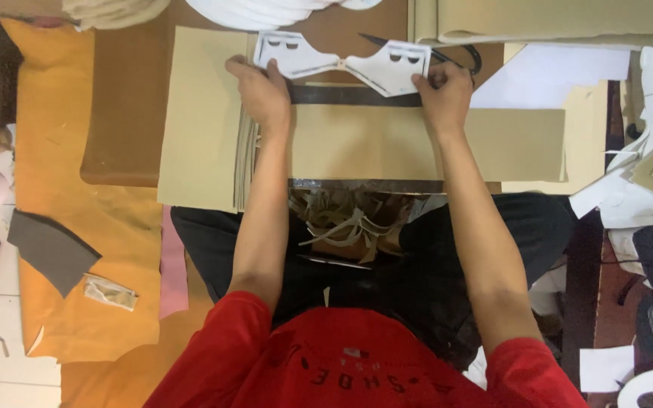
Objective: The person places a white template on a sheet of beige cardboard and uses scissors to cut around the template. They repeat this process with multiple sheets, stacking the cut pieces and discarding the excess material.
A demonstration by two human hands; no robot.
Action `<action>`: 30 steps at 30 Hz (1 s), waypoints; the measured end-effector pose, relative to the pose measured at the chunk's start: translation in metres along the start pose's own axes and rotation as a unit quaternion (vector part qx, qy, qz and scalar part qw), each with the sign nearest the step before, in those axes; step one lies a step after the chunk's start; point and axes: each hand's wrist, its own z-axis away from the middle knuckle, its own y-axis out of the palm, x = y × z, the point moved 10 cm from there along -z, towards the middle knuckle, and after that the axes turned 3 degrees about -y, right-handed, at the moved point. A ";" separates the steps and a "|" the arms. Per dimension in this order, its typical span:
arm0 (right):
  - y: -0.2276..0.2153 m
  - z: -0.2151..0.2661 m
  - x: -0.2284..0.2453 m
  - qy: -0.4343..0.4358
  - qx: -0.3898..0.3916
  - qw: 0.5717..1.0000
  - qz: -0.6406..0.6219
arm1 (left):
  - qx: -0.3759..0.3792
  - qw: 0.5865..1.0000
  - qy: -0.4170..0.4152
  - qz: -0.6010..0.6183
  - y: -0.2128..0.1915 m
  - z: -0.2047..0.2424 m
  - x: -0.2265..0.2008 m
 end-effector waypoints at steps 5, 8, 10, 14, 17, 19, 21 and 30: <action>-0.031 0.020 -0.036 0.117 0.048 0.974 -0.187 | 0.101 0.957 -0.121 0.243 -0.048 0.032 -0.006; -0.064 0.060 -0.060 0.194 0.069 0.950 -0.235 | 0.223 0.920 -0.183 0.266 -0.068 0.080 0.015; -0.074 0.088 -0.065 0.219 0.076 0.942 -0.241 | 0.272 0.921 -0.169 0.222 -0.069 0.099 0.044; -0.073 0.131 -0.078 0.278 0.074 0.930 -0.228 | 0.288 0.943 -0.135 0.101 -0.055 0.109 0.089; -0.074 0.137 -0.074 0.284 0.059 0.932 -0.218 | 0.251 0.963 -0.089 0.032 -0.050 0.103 0.099; -0.076 0.133 -0.070 0.276 0.047 0.934 -0.219 | 0.229 0.972 -0.054 0.001 -0.054 0.101 0.088; -0.068 0.136 -0.073 0.298 0.063 0.931 -0.204 | 0.207 0.978 -0.033 -0.024 -0.071 0.103 0.072; -0.070 0.132 -0.072 0.263 0.066 0.943 -0.191 | 0.161 0.984 0.083 0.005 -0.096 0.118 0.007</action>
